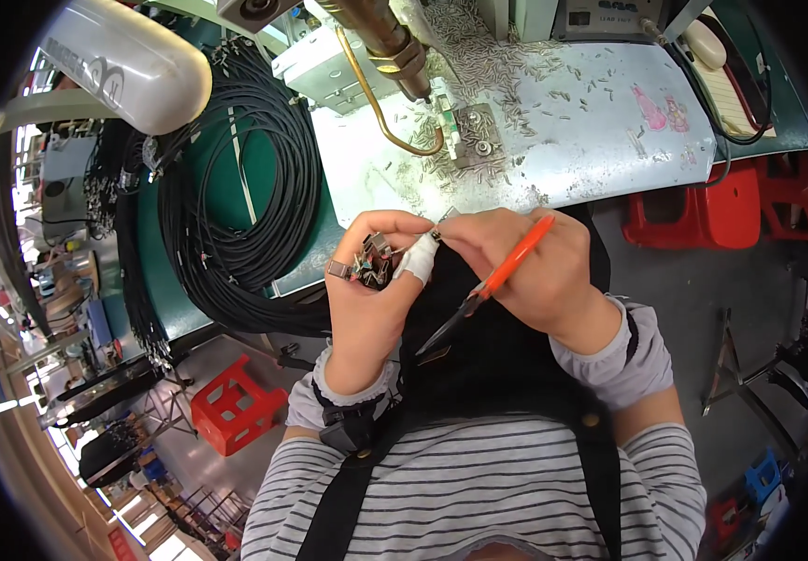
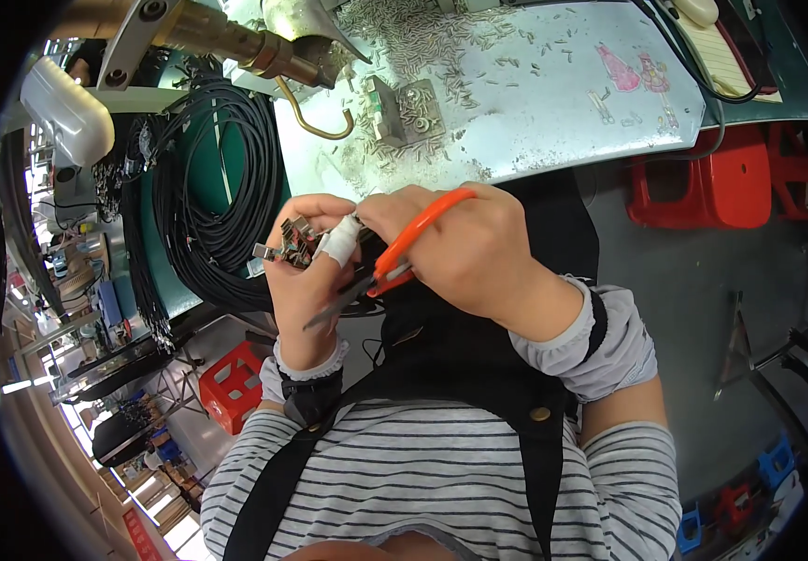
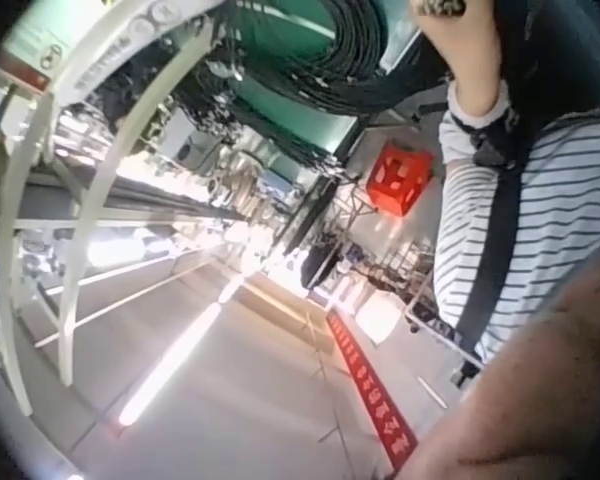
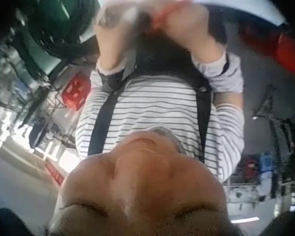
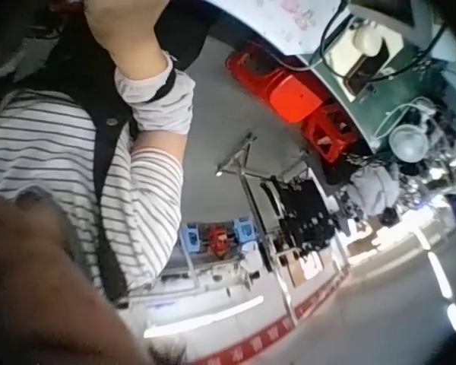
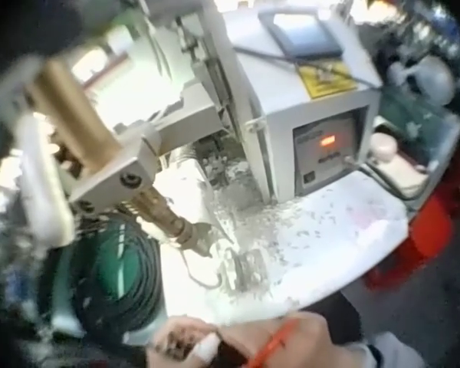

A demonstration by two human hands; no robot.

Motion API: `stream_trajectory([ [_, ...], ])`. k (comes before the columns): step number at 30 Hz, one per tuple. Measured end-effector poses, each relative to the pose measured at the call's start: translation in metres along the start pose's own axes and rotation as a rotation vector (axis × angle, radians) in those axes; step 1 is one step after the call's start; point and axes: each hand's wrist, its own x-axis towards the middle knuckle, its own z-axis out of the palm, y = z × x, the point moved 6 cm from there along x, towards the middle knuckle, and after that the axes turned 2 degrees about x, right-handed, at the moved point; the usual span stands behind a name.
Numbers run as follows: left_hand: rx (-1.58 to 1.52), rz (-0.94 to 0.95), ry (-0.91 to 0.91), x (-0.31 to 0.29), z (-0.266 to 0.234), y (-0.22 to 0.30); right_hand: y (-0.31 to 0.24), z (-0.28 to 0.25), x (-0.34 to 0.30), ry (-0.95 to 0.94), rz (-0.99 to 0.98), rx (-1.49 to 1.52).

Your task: The person picks up a bundle of cables and uses shears to trim the ends of the wires. They then position each wire under a machine to be processed before pulling it out and moving it aside.

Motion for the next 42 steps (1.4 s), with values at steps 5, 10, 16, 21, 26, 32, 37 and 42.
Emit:
stream_trajectory([
  [5,-0.028,0.096,0.074,-0.001,-0.005,-0.001,0.028,0.019,-0.012,-0.038,0.721,0.872],
  [10,0.094,0.154,0.051,-0.002,0.0,0.001,0.029,0.025,-0.021,0.008,0.813,0.951],
  [16,0.639,0.529,0.059,-0.017,0.005,0.012,0.001,0.004,-0.009,0.039,0.179,0.074],
  [21,0.771,0.618,0.072,-0.018,0.011,0.017,0.01,0.011,-0.013,0.021,0.396,0.301],
  [26,0.213,0.208,0.066,-0.006,-0.003,0.003,0.023,0.025,-0.017,0.108,0.617,0.894],
  [32,-0.063,0.065,0.015,-0.005,-0.007,0.003,0.015,0.012,-0.013,-0.002,0.604,0.735],
  [37,-0.024,0.118,0.034,-0.006,-0.008,0.005,0.013,0.016,-0.02,-0.301,0.526,0.191],
  [42,0.044,0.059,0.067,0.001,-0.006,0.007,0.018,0.024,-0.025,-0.307,0.521,-0.005],
])
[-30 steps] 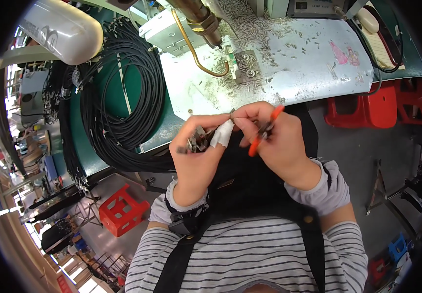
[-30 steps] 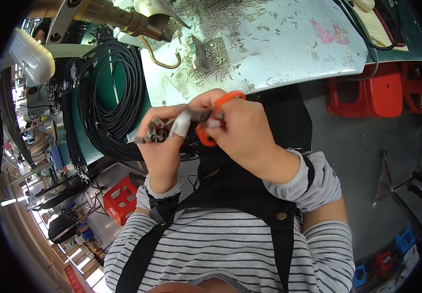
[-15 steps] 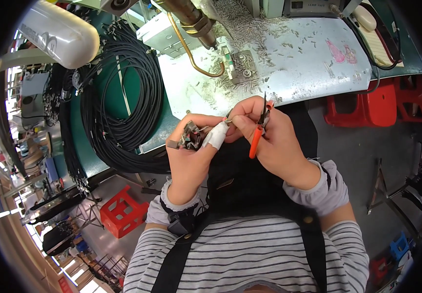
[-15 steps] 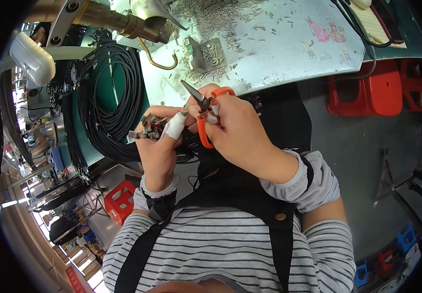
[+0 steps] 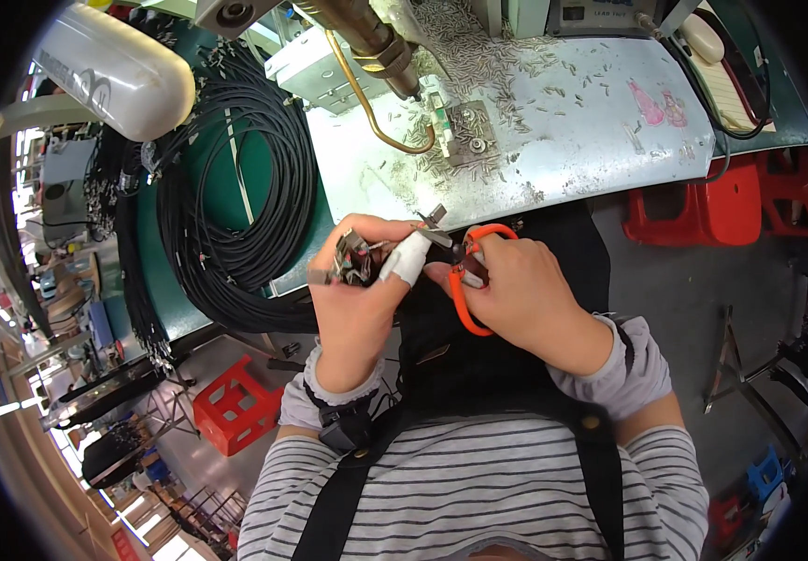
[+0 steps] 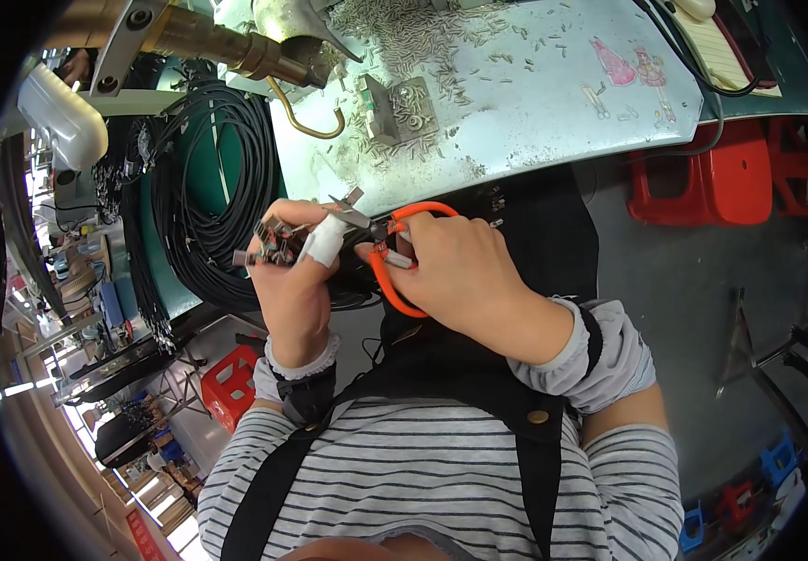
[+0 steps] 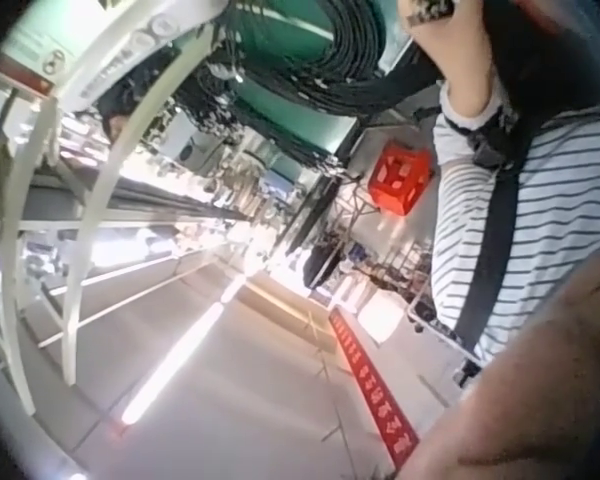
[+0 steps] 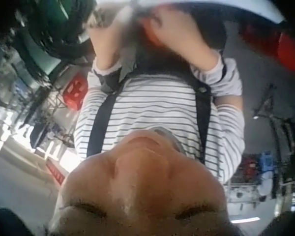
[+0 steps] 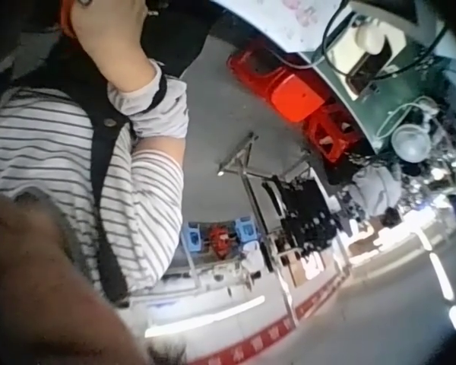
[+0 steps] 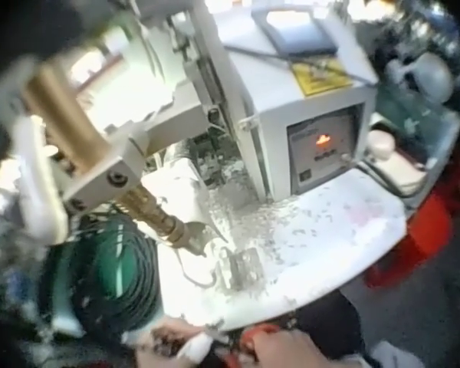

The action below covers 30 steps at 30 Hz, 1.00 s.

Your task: The person picks up a bundle of cables and uses shears to trim the ends of the wires. They then position each wire under a machine to be processed before pulling it out and moving it aside.

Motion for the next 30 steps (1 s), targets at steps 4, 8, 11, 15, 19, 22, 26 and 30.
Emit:
stream_trajectory([
  [4,-0.228,-0.209,-0.159,0.026,-0.001,-0.013,0.017,0.001,0.002,-0.071,0.126,0.361],
  [8,-0.346,-0.248,-0.17,0.057,0.01,-0.016,0.02,-0.021,0.012,0.071,0.351,0.875],
  [11,-0.314,-0.238,-0.152,0.073,0.015,-0.011,0.019,-0.036,0.037,0.232,0.254,0.785],
  [15,-0.236,-0.261,-0.201,0.083,0.012,-0.008,0.021,-0.038,0.071,0.163,0.214,0.725],
  [19,-0.215,-0.282,-0.281,0.089,0.009,-0.009,0.022,-0.033,0.079,0.088,0.209,0.72],
  [22,-0.241,-0.299,-0.303,0.091,0.009,-0.01,0.021,-0.031,0.08,0.086,0.194,0.738],
  [26,-0.235,-0.306,-0.314,0.088,0.011,-0.006,0.019,-0.031,0.081,0.071,0.174,0.783],
  [30,-0.234,-0.259,-0.249,0.087,0.012,-0.003,0.02,-0.032,0.081,0.044,0.181,0.804],
])
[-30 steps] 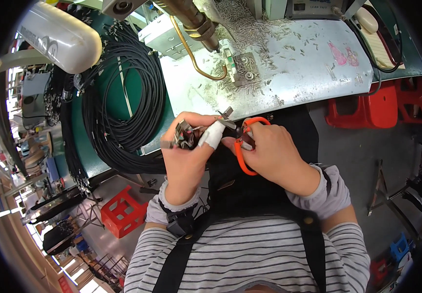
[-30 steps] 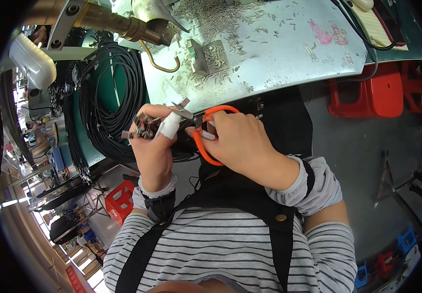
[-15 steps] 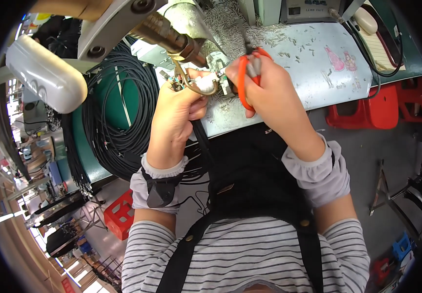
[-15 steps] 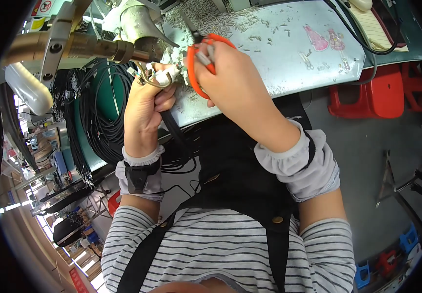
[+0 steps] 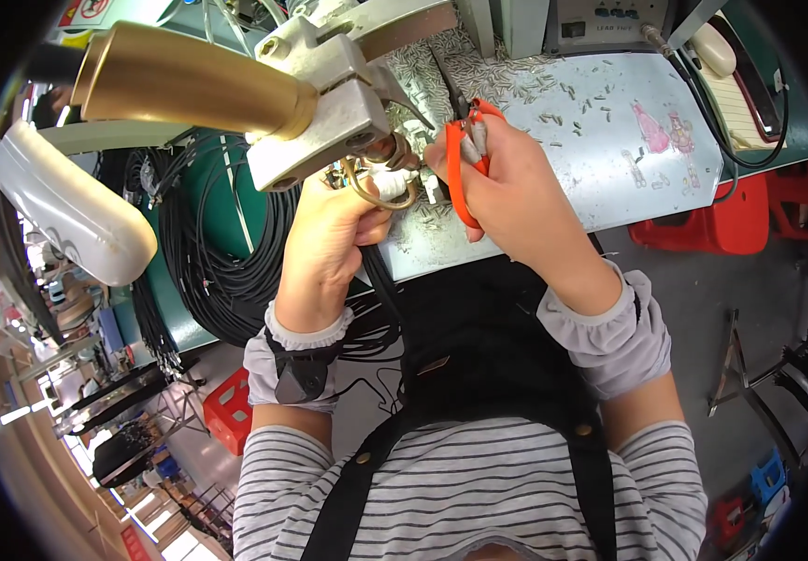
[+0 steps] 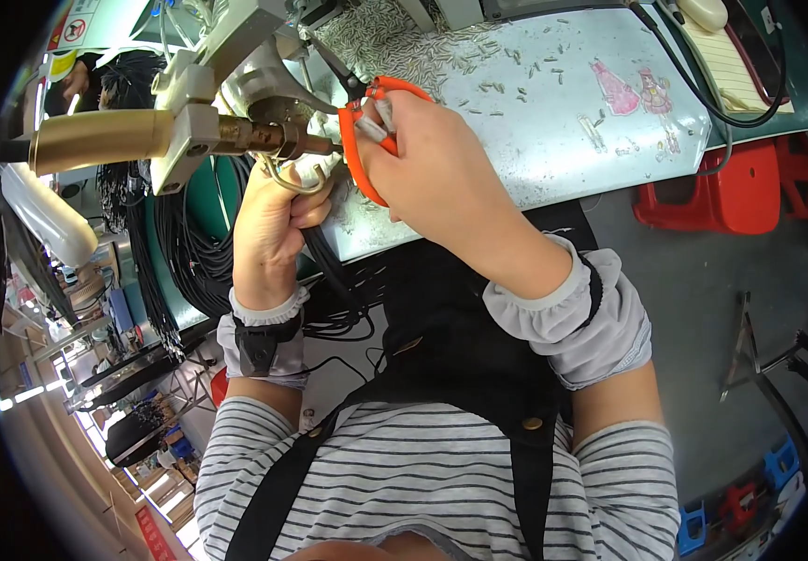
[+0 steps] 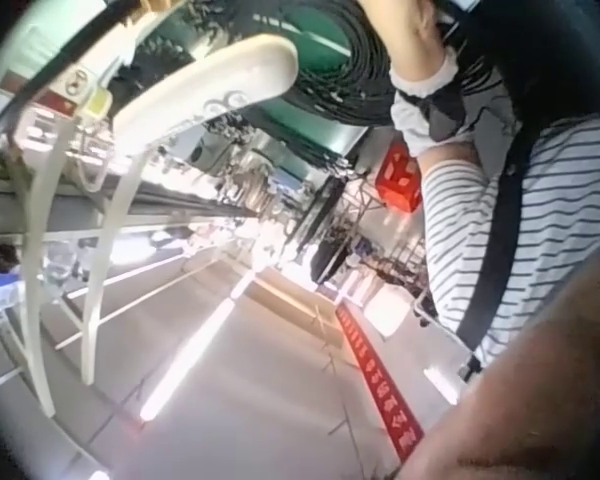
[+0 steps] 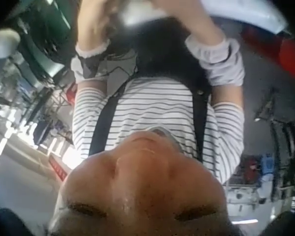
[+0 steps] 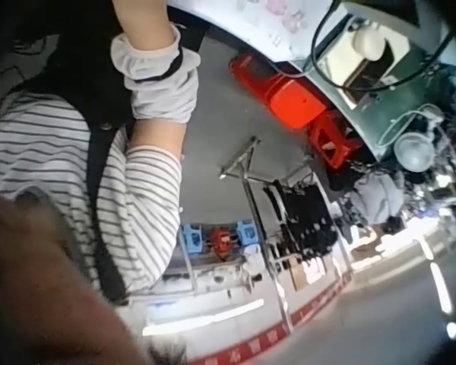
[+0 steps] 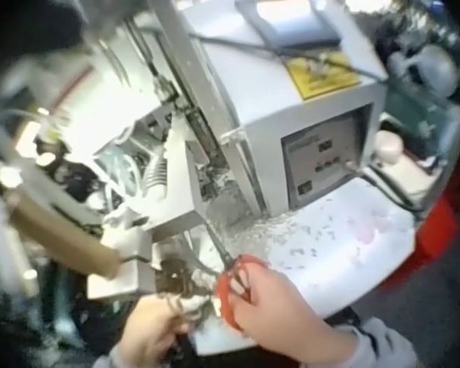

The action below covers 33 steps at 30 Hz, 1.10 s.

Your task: The person picks up a bundle of cables and uses shears to trim the ends of the wires. They then position each wire under a machine to be processed before pulling it out and moving it aside.

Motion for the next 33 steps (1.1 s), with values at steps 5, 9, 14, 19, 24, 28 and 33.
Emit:
stream_trajectory([
  [5,0.039,-0.02,-0.031,0.0,-0.005,-0.003,0.0,0.0,0.0,0.025,-0.005,-0.004],
  [9,0.044,-0.03,-0.005,-0.011,-0.001,-0.002,0.002,0.001,-0.008,0.04,-0.035,0.051],
  [14,0.077,0.1,0.068,-0.04,0.008,-0.006,-0.001,-0.012,-0.032,0.067,0.001,0.137],
  [19,0.214,0.054,-0.041,-0.064,0.016,-0.016,-0.035,-0.008,-0.065,0.441,-0.512,-0.565],
  [24,0.321,0.06,-0.078,-0.068,0.02,-0.04,-0.014,0.019,-0.061,0.037,-0.433,-0.509],
  [28,-0.004,0.018,-0.049,-0.071,0.015,-0.033,-0.019,0.007,-0.064,0.189,-0.535,-0.454],
  [33,-0.126,-0.055,-0.099,-0.074,0.011,-0.027,-0.028,0.019,-0.085,0.16,-0.998,-0.816],
])
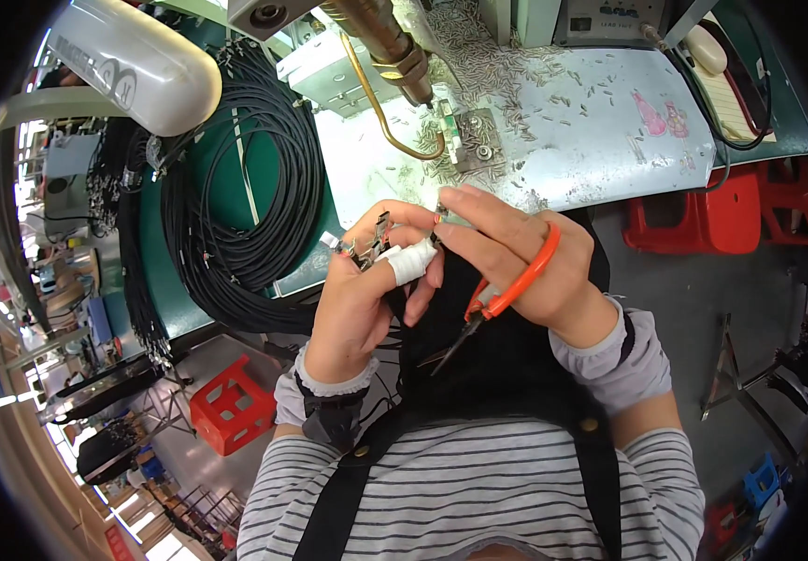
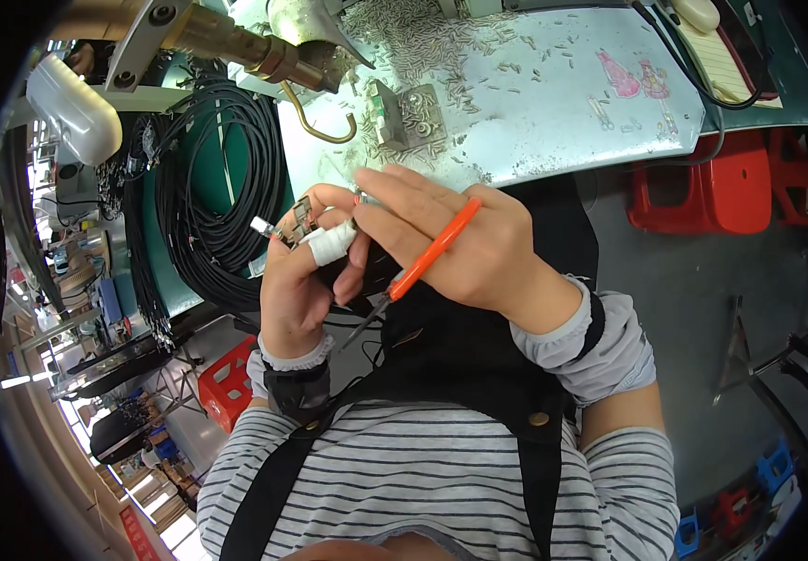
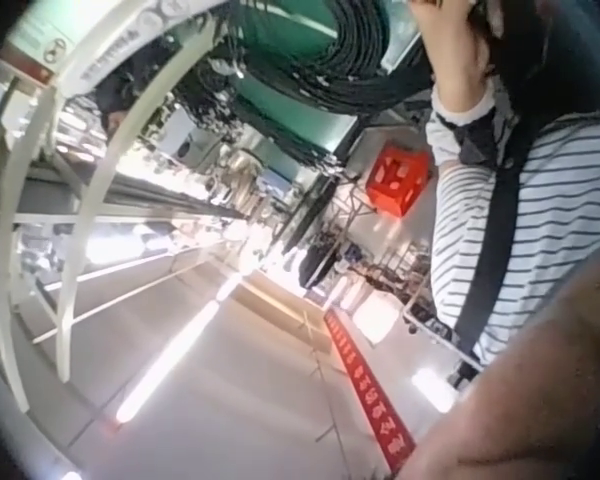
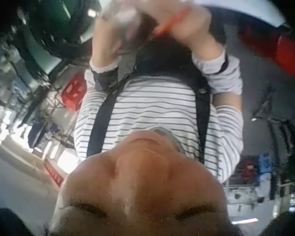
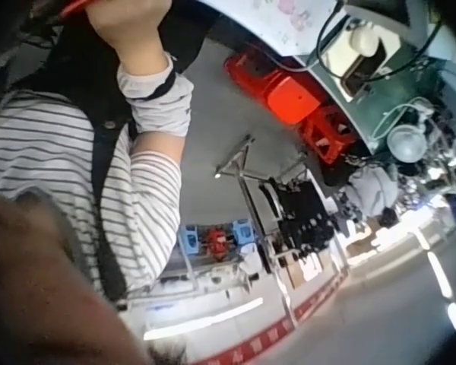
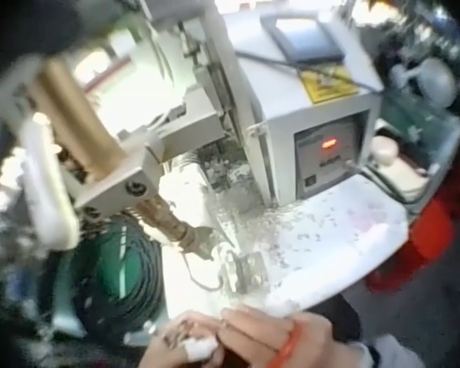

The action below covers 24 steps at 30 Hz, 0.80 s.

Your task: The person picks up a bundle of cables and uses shears to trim the ends of the wires. They then position each wire under a machine to be processed before pulling it out and moving it aside.

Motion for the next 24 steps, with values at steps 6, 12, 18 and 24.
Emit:
stream_trajectory([
  [6,0.653,0.313,0.16,-0.003,0.004,0.012,-0.002,0.001,0.003,-0.087,-0.05,-0.024],
  [12,0.491,0.285,0.186,-0.001,0.001,0.007,0.019,0.014,0.003,-0.188,0.188,0.331],
  [18,0.042,0.085,0.209,-0.001,-0.007,-0.01,0.016,0.018,-0.001,-0.092,0.149,0.308],
  [24,0.065,0.096,0.226,0.0,-0.005,-0.017,0.004,0.017,-0.008,-0.052,0.134,0.092],
])
